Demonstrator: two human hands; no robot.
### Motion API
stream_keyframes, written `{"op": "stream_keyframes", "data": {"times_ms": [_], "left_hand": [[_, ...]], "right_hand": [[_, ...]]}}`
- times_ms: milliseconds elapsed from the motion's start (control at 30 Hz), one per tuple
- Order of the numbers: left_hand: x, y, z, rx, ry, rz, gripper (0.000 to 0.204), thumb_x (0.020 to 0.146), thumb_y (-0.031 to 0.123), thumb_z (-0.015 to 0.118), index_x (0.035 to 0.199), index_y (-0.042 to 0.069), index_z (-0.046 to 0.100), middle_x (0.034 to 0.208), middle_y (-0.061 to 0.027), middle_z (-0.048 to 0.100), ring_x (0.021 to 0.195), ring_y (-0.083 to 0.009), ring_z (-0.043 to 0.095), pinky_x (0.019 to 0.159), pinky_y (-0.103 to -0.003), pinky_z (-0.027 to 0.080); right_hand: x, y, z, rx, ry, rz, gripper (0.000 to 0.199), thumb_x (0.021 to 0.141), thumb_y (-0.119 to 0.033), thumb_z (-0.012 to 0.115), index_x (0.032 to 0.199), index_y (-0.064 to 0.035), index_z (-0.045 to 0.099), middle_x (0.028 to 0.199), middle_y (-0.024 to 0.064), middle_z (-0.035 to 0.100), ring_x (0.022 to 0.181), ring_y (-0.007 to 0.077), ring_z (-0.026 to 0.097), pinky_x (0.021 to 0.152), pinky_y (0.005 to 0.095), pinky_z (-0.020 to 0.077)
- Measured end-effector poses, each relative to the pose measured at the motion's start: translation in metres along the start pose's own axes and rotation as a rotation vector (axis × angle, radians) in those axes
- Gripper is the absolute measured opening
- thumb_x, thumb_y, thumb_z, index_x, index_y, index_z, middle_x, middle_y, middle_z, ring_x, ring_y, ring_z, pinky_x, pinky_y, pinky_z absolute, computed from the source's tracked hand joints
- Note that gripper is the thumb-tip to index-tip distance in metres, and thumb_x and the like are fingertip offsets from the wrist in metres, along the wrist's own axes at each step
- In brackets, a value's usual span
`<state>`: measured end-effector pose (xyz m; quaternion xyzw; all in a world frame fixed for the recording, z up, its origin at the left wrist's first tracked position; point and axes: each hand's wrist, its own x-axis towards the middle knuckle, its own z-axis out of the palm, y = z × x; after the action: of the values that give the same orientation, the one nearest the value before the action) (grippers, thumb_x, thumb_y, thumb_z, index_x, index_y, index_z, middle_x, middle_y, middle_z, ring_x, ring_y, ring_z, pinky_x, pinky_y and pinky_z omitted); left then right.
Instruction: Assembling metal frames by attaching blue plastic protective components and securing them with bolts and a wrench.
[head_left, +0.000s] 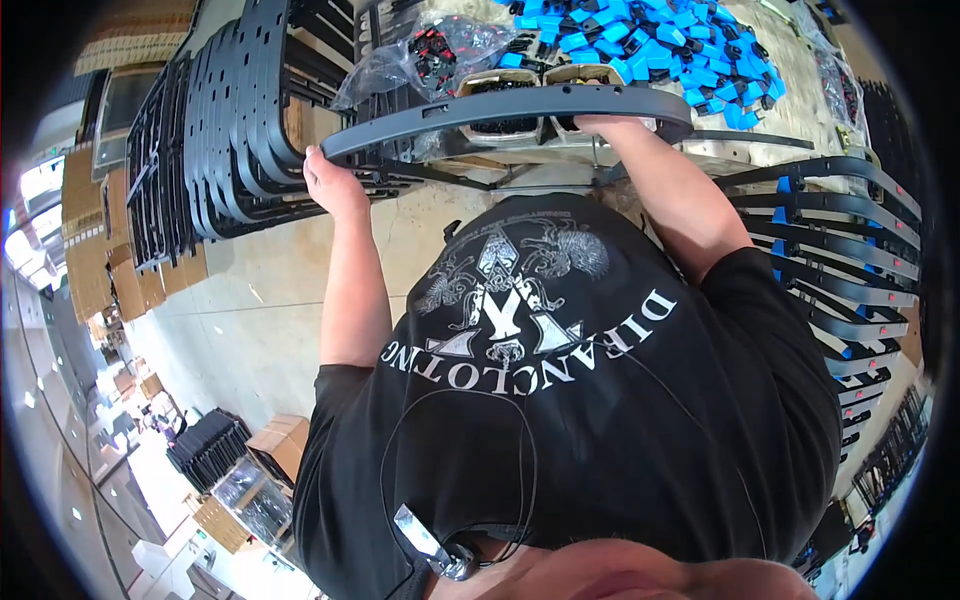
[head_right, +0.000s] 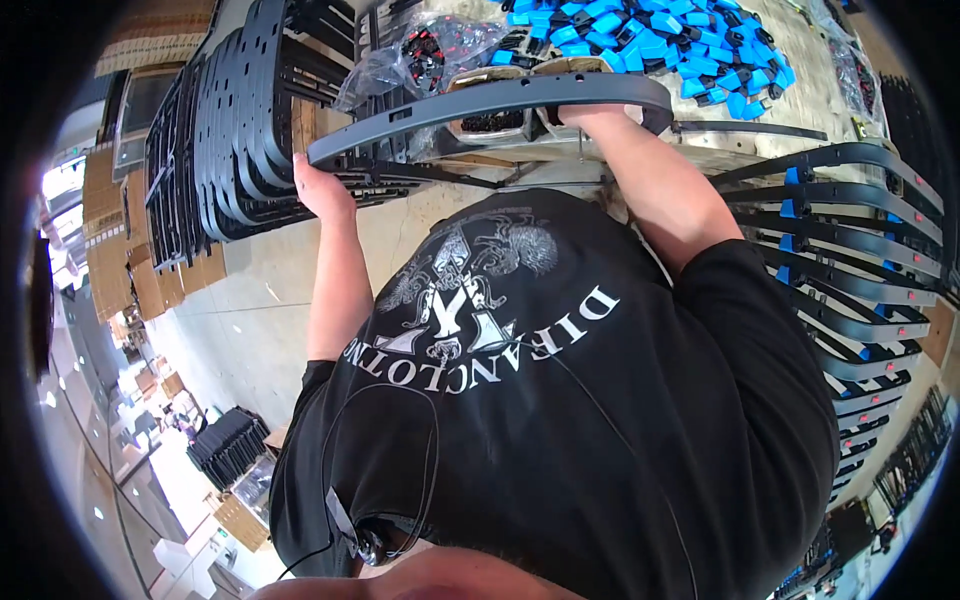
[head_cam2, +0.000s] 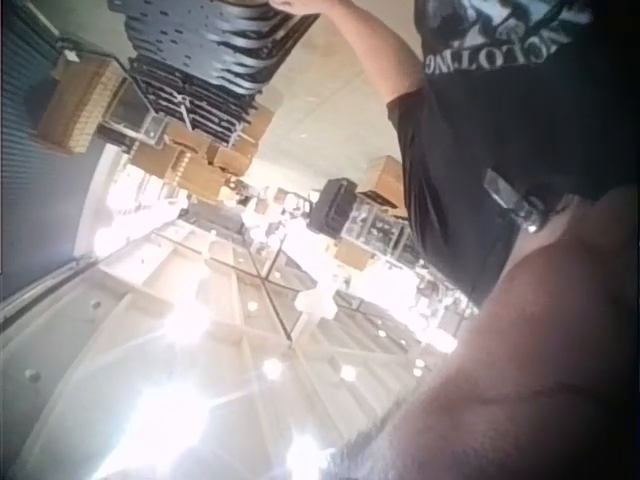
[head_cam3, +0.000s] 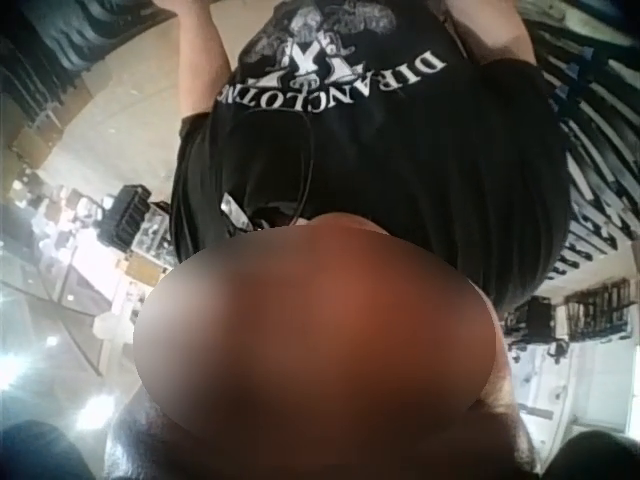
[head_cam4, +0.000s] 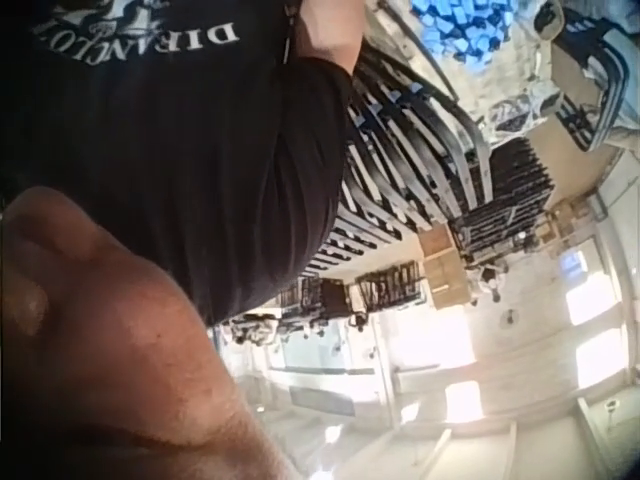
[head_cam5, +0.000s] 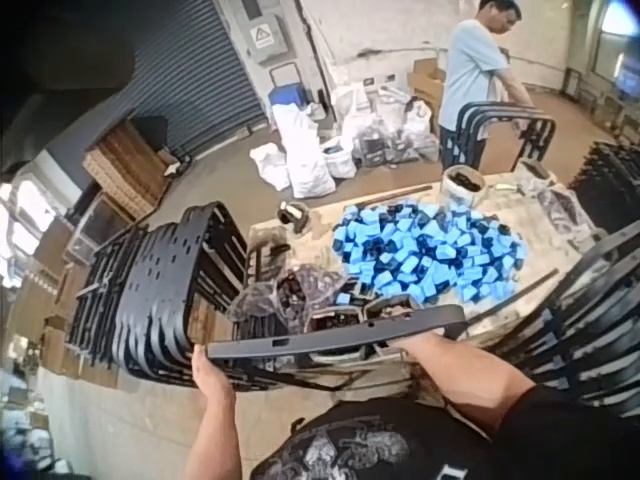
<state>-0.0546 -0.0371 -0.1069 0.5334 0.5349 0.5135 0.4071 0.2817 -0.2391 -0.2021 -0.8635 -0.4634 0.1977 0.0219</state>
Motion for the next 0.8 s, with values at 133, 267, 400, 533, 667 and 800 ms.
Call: {"op": "stream_keyframes", "data": {"times_ms": [133, 267, 400, 533, 667, 800], "left_hand": [[-0.002, 0.008, -0.008, 0.029, 0.018, 0.175, 0.039, 0.099, 0.029, 0.057, 0.116, -0.006, 0.057, 0.106, -0.0105, 0.06, 0.092, -0.0209, 0.054, 0.088, -0.034, 0.044], [-0.019, 0.024, -0.028, 0.356, -0.065, 0.876, 0.035, 0.092, 0.013, 0.062, 0.121, -0.005, 0.052, 0.112, -0.0145, 0.057, 0.098, -0.0268, 0.054, 0.09, -0.038, 0.045], [-0.04, 0.027, -0.046, 0.201, -0.426, 0.769, 0.019, 0.084, 0.003, 0.068, 0.101, 0.001, 0.061, 0.098, -0.0125, 0.062, 0.086, -0.0251, 0.059, 0.077, -0.034, 0.049], [-0.044, 0.01, -0.049, 0.163, -0.648, 0.572, 0.008, 0.084, 0.002, 0.07, 0.087, 0.003, 0.062, 0.081, -0.0083, 0.062, 0.072, -0.0199, 0.059, 0.067, -0.03, 0.049], [-0.041, -0.023, -0.066, 0.191, -0.738, 0.369, 0.009, 0.087, 0.005, 0.071, 0.088, 0.002, 0.063, 0.077, -0.005, 0.062, 0.069, -0.0135, 0.058, 0.066, -0.027, 0.048], [-0.034, -0.045, -0.058, 0.164, -0.825, 0.152, 0.008, 0.09, 0.006, 0.07, 0.09, 0.001, 0.064, 0.078, -0.0019, 0.064, 0.069, -0.0074, 0.058, 0.065, -0.024, 0.048]], "right_hand": [[-0.013, -0.024, -0.016, -0.111, 0.099, -0.081, 0.039, 0.095, -0.032, 0.052, 0.118, -0.0074, 0.07, 0.121, 0.0177, 0.07, 0.116, 0.0341, 0.065, 0.097, 0.0487, 0.0509], [0.008, -0.052, 0.005, 0.137, 0.191, -0.176, 0.031, 0.091, -0.021, 0.055, 0.114, -0.0041, 0.068, 0.116, 0.021, 0.07, 0.105, 0.0387, 0.068, 0.092, 0.0513, 0.053], [0.025, -0.068, 0.007, 0.133, 0.016, -0.1, 0.023, 0.088, -0.021, 0.059, 0.087, -0.0006, 0.069, 0.097, 0.0232, 0.07, 0.093, 0.0394, 0.069, 0.082, 0.048, 0.0544], [0.085, -0.003, 0.043, -0.126, -0.242, -0.138, 0.021, 0.086, -0.024, 0.064, 0.091, -0.0051, 0.073, 0.098, 0.0196, 0.071, 0.091, 0.0347, 0.069, 0.081, 0.0463, 0.0546], [0.097, 0.057, 0.074, -0.233, -0.319, -0.201, 0.019, 0.084, -0.023, 0.068, 0.091, -0.0063, 0.074, 0.092, 0.0153, 0.071, 0.083, 0.0312, 0.068, 0.075, 0.0444, 0.055], [0.107, 0.047, 0.103, -0.313, -0.377, -0.219, 0.018, 0.082, -0.022, 0.072, 0.091, -0.0075, 0.075, 0.085, 0.011, 0.071, 0.074, 0.0277, 0.067, 0.069, 0.0426, 0.0555]]}}
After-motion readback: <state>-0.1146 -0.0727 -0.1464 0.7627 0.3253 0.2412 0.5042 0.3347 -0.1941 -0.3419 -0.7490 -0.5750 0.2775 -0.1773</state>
